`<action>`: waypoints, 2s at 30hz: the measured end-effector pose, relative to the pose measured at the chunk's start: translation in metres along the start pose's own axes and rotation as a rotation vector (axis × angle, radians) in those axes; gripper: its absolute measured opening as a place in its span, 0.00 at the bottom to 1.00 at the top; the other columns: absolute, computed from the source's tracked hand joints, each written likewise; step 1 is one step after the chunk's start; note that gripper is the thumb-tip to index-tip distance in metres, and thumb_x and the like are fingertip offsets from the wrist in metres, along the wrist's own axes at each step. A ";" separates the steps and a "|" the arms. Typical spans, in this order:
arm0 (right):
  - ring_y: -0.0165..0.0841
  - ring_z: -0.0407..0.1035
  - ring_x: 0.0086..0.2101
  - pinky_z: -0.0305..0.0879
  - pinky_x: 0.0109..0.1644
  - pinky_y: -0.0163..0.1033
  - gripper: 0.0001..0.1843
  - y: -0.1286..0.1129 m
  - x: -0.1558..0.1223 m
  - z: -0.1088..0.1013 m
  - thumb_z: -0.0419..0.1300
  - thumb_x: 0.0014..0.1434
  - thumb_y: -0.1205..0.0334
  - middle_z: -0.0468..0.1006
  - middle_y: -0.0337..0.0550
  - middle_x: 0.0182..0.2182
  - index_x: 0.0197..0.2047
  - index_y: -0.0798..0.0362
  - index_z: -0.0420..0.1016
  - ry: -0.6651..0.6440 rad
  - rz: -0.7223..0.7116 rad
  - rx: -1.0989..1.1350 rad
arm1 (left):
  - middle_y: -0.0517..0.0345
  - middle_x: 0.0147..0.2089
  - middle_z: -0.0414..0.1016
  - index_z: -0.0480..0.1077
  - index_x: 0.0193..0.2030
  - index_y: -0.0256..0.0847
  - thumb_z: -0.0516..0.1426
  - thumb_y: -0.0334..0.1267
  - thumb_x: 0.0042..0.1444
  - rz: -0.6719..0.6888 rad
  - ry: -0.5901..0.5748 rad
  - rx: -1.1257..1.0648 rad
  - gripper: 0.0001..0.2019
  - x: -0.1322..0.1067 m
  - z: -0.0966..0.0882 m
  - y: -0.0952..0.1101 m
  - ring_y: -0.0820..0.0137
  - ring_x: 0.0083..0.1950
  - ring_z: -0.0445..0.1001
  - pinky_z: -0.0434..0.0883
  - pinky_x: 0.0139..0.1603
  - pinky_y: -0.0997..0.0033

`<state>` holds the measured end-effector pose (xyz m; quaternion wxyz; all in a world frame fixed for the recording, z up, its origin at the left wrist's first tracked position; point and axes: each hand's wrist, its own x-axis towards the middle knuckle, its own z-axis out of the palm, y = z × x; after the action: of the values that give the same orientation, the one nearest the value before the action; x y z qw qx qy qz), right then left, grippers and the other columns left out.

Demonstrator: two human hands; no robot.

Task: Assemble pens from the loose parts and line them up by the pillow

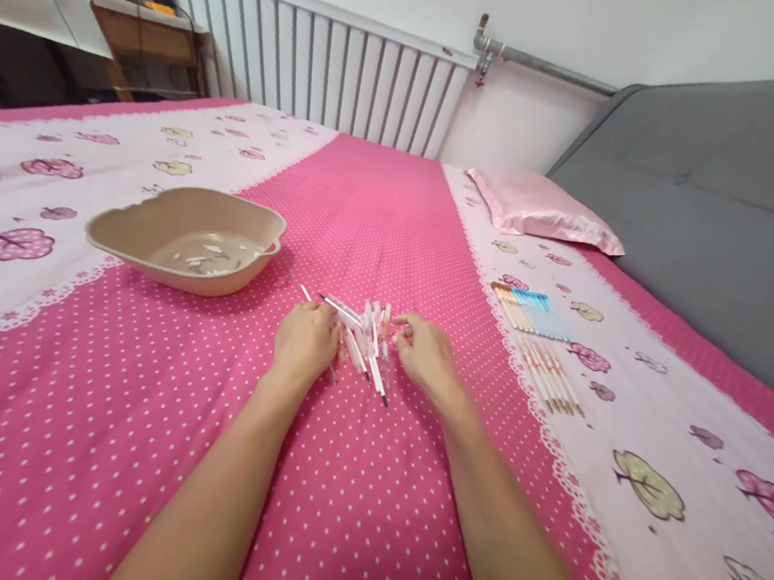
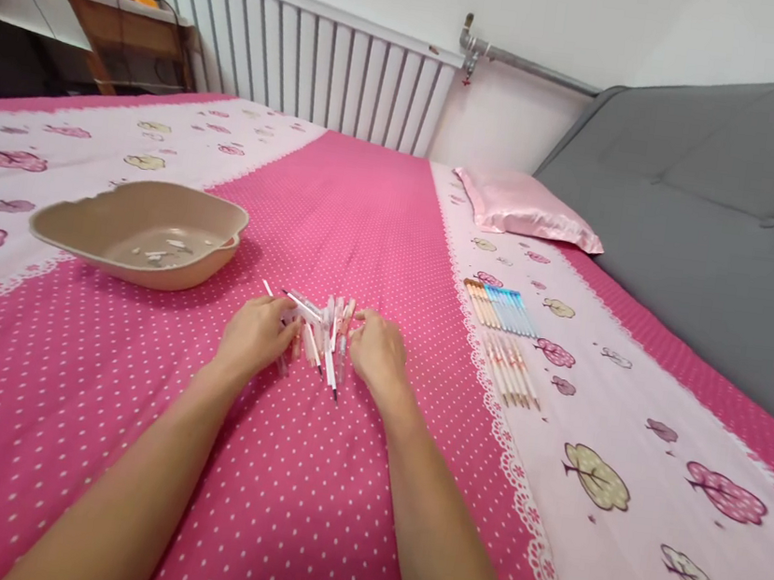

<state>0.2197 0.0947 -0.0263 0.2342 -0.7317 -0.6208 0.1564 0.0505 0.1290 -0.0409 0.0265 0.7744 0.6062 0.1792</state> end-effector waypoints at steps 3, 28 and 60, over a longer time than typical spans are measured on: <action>0.35 0.73 0.38 0.63 0.40 0.36 0.17 -0.002 0.002 0.006 0.53 0.57 0.70 0.80 0.43 0.38 0.48 0.51 0.74 -0.006 -0.073 0.001 | 0.44 0.41 0.77 0.73 0.42 0.36 0.49 0.33 0.54 -0.032 0.000 0.012 0.14 0.000 0.000 0.000 0.57 0.46 0.73 0.68 0.46 0.62; 0.45 0.71 0.44 0.68 0.41 0.42 0.17 -0.017 -0.011 0.019 0.51 0.58 0.63 0.74 0.57 0.42 0.46 0.60 0.74 -0.055 -0.047 -0.395 | 0.44 0.40 0.77 0.75 0.41 0.37 0.51 0.37 0.52 -0.125 0.002 -0.003 0.15 -0.001 -0.005 0.001 0.56 0.45 0.74 0.69 0.45 0.63; 0.32 0.73 0.28 0.69 0.37 0.40 0.07 0.002 0.000 -0.052 0.58 0.54 0.63 0.77 0.42 0.26 0.35 0.56 0.75 0.426 -0.222 0.526 | 0.45 0.42 0.75 0.67 0.45 0.37 0.45 0.36 0.60 -0.104 0.127 -0.127 0.13 0.001 -0.010 0.004 0.58 0.46 0.72 0.67 0.46 0.61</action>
<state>0.2480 0.0864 0.0167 0.5545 -0.5907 -0.5720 0.1284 0.0516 0.1274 -0.0298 0.0463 0.7259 0.6333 0.2644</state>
